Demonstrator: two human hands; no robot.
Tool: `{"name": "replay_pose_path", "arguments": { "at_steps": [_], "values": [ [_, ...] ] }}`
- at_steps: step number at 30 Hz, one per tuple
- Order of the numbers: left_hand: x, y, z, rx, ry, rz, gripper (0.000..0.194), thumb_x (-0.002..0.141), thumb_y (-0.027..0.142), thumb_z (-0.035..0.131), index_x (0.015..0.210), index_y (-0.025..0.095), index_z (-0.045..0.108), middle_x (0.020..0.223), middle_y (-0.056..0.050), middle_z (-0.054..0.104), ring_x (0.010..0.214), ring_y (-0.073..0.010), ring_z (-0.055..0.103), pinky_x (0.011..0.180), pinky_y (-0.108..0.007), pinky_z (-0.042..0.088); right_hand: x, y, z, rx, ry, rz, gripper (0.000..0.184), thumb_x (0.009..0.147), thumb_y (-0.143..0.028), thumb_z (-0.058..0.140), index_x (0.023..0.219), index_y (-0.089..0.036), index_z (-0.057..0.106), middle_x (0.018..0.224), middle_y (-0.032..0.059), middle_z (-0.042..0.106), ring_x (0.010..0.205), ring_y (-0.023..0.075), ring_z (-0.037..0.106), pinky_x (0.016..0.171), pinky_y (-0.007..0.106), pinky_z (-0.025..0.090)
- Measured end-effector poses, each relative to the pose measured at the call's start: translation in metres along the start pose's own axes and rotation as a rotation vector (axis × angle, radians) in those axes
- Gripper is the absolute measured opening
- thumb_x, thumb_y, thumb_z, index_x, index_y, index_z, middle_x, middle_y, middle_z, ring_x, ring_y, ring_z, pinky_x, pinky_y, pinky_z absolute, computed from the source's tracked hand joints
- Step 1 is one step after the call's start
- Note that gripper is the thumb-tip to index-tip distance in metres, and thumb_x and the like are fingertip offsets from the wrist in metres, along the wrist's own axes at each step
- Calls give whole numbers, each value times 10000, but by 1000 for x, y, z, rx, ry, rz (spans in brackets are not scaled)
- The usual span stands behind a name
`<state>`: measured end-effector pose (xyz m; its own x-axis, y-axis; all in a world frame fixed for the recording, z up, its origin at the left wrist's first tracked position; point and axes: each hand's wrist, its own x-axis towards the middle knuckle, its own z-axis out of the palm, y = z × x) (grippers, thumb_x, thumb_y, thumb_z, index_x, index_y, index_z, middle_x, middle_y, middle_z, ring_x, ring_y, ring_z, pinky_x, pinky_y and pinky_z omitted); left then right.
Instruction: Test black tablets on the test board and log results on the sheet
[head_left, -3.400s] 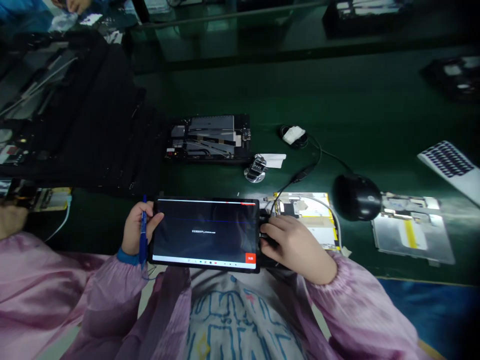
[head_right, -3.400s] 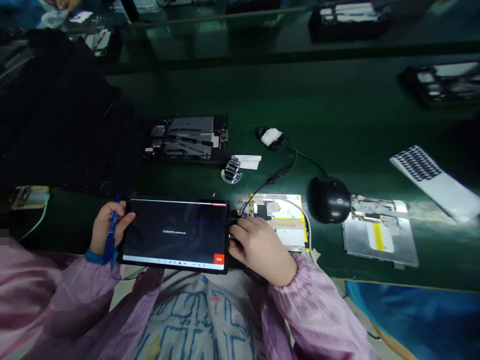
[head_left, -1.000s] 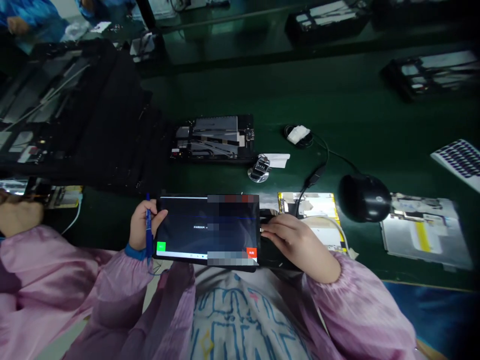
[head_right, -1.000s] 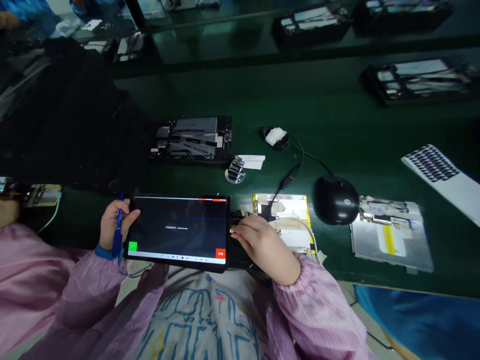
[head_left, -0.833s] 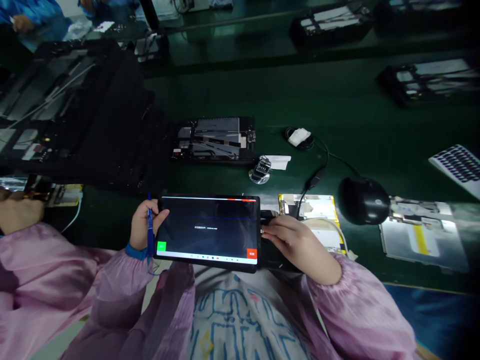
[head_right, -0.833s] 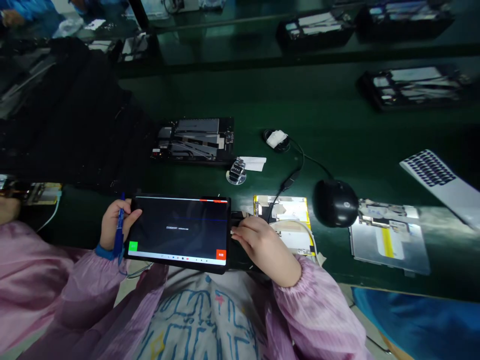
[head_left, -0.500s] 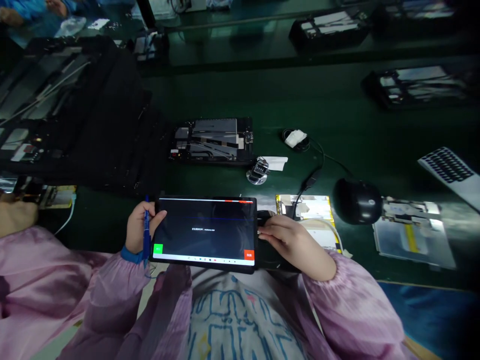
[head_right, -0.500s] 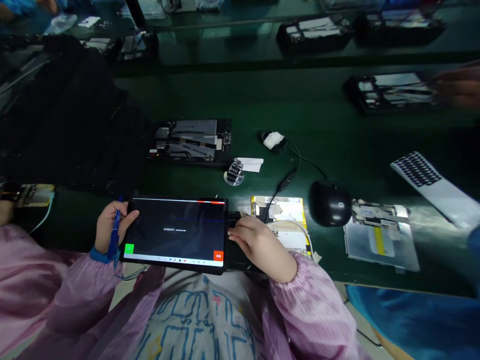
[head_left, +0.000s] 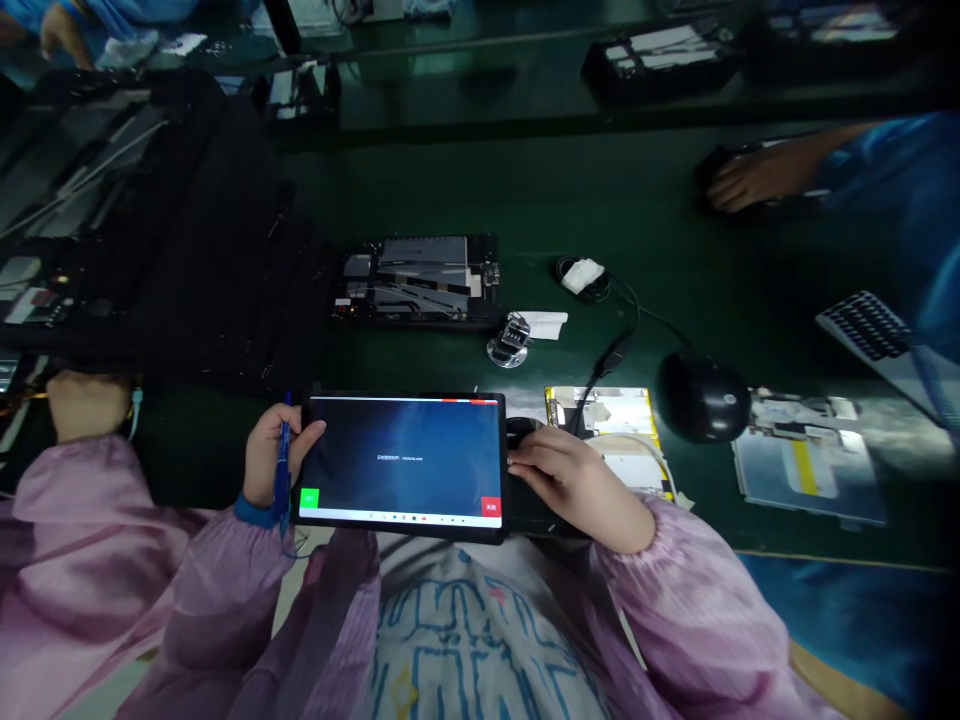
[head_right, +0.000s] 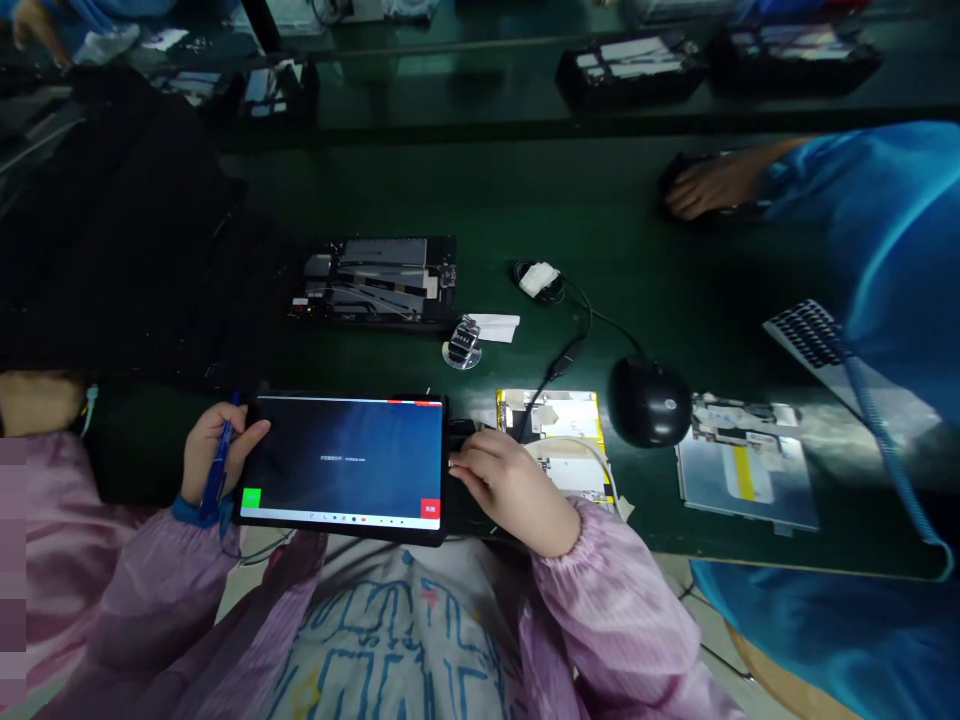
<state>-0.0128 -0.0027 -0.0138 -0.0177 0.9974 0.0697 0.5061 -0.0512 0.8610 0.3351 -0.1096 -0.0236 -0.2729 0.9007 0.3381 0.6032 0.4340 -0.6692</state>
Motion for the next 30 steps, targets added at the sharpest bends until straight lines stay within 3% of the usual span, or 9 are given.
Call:
{"name": "replay_pose_path", "arguments": {
  "at_steps": [8,24,30],
  "values": [
    [0,3,2,-36,-5,25,333,621,293,718,589,190,403,605,36,514,532,-89,466,512,-203,395,2,-5,-3,-140,-111,-33,114,867,-129,492,855,-191,586,782,63,590,723,190,572,654,325,517],
    [1,1,0,-2,-65,78,344,673,308,695,599,198,378,576,48,461,516,-91,413,514,-208,363,5,-10,0,-249,-113,-58,123,784,-94,462,755,-194,528,693,50,581,633,184,551,595,299,477],
    [2,4,1,7,-52,116,340,675,301,680,585,203,367,564,51,433,504,-93,390,509,-218,346,3,-6,-9,17,-198,123,81,885,-162,505,884,-184,583,821,62,670,728,171,643,649,274,518]
  ]
}}
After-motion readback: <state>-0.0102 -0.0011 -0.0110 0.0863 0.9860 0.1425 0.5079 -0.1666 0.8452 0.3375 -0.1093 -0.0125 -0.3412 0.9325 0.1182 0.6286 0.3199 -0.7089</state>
